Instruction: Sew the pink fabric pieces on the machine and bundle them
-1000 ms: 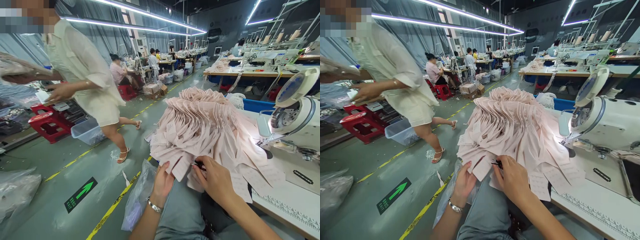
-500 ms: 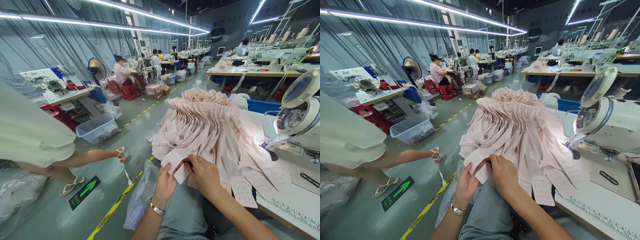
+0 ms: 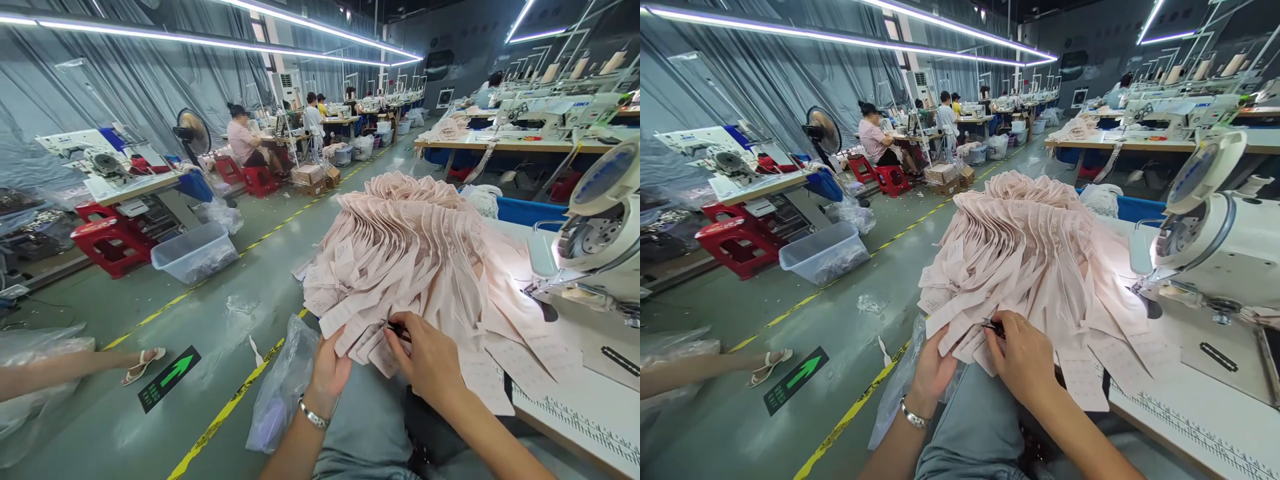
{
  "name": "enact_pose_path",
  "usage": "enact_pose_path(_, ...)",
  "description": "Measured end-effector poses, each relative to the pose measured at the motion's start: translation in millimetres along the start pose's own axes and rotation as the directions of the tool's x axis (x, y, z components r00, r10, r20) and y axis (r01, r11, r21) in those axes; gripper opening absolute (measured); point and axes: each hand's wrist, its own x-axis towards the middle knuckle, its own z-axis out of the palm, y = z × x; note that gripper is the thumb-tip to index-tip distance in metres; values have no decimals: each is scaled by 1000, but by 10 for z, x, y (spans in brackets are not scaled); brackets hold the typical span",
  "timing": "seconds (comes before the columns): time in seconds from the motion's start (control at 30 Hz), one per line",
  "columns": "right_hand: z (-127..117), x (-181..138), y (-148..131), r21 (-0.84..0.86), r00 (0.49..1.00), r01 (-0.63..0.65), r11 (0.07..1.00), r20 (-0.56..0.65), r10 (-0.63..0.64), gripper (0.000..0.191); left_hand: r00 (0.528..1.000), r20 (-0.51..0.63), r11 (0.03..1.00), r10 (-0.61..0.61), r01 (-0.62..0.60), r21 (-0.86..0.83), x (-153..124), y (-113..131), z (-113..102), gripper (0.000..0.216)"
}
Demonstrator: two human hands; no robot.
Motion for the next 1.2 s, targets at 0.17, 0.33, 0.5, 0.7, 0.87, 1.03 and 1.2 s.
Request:
enact_pose_path(0.17, 20, -51, -53, -63, 996, 84, 995, 1, -84, 20, 990, 81, 993, -117, 119, -24, -62, 22, 59, 38)
enact_pose_path(0.33, 125, -37, -81, -181, 993, 121, 976, 36, -116, 16, 987, 136, 996, -83, 76, 53, -50, -73, 38, 25)
enact_pose_path(0.5, 139, -37, -34, -210, 995, 97, 973, 44, -90, 15, 955, 292, 998, -55, 60, -8, -57, -215, -13, 37)
enact_pose_path(0.7, 27, -29, 103, -148, 982, 49, 988, 187, -21, 10, 895, 296, 937, -333, 281, 207, -142, -554, -245, 45)
enact_pose_path(0.87, -24, -68, 214, -208, 937, 87, 974, 350, -9, 11, 866, 307, 918, -394, 352, 184, -134, -676, -286, 26)
enact_pose_path(1.03, -32, -114, 275, -186, 912, 46, 981, 409, 35, 15, 761, 381, 844, -525, 522, 122, -142, -734, -207, 35)
enact_pose_path(1.2, -56, -134, 326, -122, 915, -14, 992, 399, 62, 19, 697, 455, 805, -554, 588, 81, -153, -771, -138, 41)
